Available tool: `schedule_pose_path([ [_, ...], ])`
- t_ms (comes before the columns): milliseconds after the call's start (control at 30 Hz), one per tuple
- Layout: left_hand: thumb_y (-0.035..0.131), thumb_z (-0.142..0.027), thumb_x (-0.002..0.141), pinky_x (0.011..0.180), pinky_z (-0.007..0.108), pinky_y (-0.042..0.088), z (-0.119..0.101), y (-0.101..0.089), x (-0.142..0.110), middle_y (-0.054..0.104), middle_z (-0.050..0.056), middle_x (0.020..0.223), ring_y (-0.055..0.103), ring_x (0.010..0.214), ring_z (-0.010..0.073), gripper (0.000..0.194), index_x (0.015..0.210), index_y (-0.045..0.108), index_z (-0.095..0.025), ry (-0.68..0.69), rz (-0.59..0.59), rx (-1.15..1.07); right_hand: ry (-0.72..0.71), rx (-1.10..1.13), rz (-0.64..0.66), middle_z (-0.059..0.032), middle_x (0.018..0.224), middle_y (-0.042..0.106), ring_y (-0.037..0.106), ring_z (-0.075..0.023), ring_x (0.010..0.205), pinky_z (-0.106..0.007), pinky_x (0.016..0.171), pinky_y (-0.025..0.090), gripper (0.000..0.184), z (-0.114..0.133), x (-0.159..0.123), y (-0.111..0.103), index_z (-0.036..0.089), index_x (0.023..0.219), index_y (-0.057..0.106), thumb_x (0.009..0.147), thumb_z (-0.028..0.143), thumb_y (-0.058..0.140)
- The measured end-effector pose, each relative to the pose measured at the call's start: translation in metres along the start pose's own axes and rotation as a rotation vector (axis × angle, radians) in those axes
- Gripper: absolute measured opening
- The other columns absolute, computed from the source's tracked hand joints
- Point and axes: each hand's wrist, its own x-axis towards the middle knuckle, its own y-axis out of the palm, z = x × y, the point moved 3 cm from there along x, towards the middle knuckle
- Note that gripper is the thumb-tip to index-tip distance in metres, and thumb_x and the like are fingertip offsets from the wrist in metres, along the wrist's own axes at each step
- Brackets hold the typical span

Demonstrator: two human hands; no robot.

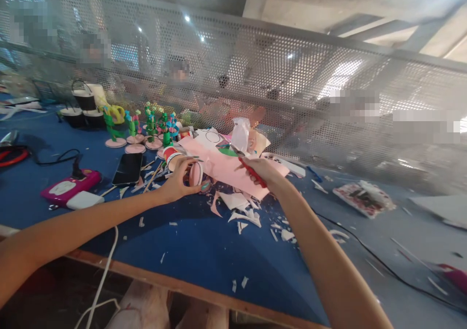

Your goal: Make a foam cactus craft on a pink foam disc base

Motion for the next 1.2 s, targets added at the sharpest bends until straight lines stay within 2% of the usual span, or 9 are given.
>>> schedule_pose_path([
  [100,0.079,-0.037,0.056,0.106,0.053,0.035,-0.004,-0.007,0.003,0.020,0.017,0.144,0.041,0.125,0.0344,0.074,0.119,0.046,-0.018,-0.019,0.096,0.053,0.098,0.294,0.403,0.0105,0.037,0.028,0.016,-0.0003,0.028,-0.011,0.026,0.014,0.044,-0.027,-0.005,0.020,0.011,0.082,0.060,0.087,0.053,0.047],
  [200,0.083,-0.038,0.050,0.105,0.053,0.036,-0.005,-0.013,0.007,0.013,0.016,0.150,0.037,0.128,0.0377,0.076,0.116,0.049,-0.018,-0.029,0.198,0.114,0.066,0.344,0.675,0.0115,0.037,0.031,0.013,0.0005,0.027,-0.009,0.025,0.014,0.039,-0.042,-0.009,0.028,0.013,0.083,0.059,0.080,0.052,0.059],
  [400,0.079,-0.040,0.056,0.108,0.050,0.032,-0.006,-0.018,0.014,0.022,0.021,0.149,0.031,0.134,0.0358,0.080,0.125,0.045,-0.013,-0.029,0.195,0.093,0.100,0.390,0.971,0.0127,0.040,0.035,0.010,0.0011,0.025,-0.007,0.024,0.016,0.031,-0.057,-0.010,0.028,0.014,0.086,0.056,0.085,0.044,0.057],
  [567,0.077,-0.037,0.057,0.105,0.044,0.037,-0.001,-0.014,0.019,0.034,0.019,0.144,0.039,0.130,0.0320,0.082,0.129,0.044,-0.014,-0.026,0.257,-0.034,0.174,0.496,1.203,0.0130,0.041,0.037,0.003,0.0012,0.024,-0.006,0.022,0.013,0.027,-0.063,-0.015,0.028,0.015,0.091,0.054,0.088,0.042,0.053],
  [633,0.076,-0.037,0.057,0.103,0.045,0.039,0.001,-0.010,0.020,0.039,0.019,0.141,0.043,0.126,0.0325,0.081,0.128,0.046,-0.013,-0.051,0.300,-0.018,0.179,0.570,1.142,0.0133,0.040,0.036,-0.004,0.0013,0.026,-0.005,0.023,0.006,0.026,-0.063,-0.017,0.028,0.016,0.090,0.052,0.091,0.041,0.047],
  [833,0.075,-0.041,0.057,0.098,0.047,0.041,0.002,0.000,0.015,0.051,0.017,0.131,0.050,0.118,0.0340,0.078,0.126,0.049,-0.013,-0.084,0.371,0.165,0.033,0.670,0.683,0.0165,0.036,0.017,-0.017,0.0000,0.033,-0.009,0.029,-0.011,0.044,-0.062,-0.013,0.023,0.017,0.084,0.048,0.090,0.058,0.033],
  [933,0.075,-0.043,0.056,0.095,0.045,0.044,-0.002,0.001,0.013,0.053,0.016,0.129,0.053,0.116,0.0335,0.079,0.124,0.049,-0.015,-0.066,0.387,0.197,-0.035,0.662,0.553,0.0178,0.034,0.011,-0.022,-0.0001,0.036,-0.011,0.032,-0.016,0.050,-0.062,-0.011,0.021,0.015,0.082,0.049,0.087,0.062,0.032],
  [1067,0.077,-0.043,0.053,0.094,0.047,0.044,-0.004,0.002,0.011,0.056,0.016,0.124,0.054,0.112,0.0346,0.078,0.121,0.051,-0.014,-0.069,0.375,0.233,-0.183,0.688,0.390,0.0179,0.037,0.007,-0.021,-0.0012,0.039,-0.013,0.032,-0.014,0.046,-0.057,-0.011,0.010,0.017,0.075,0.045,0.086,0.060,0.036],
  [1200,0.073,-0.040,0.061,0.103,0.048,0.037,-0.002,0.001,0.009,0.046,0.019,0.134,0.045,0.123,0.0343,0.077,0.127,0.045,-0.012,-0.064,0.275,0.190,-0.222,0.663,0.319,0.0151,0.040,0.016,-0.010,-0.0025,0.037,-0.013,0.033,-0.003,0.040,-0.055,-0.007,-0.007,0.016,0.075,0.047,0.088,0.052,0.036],
])
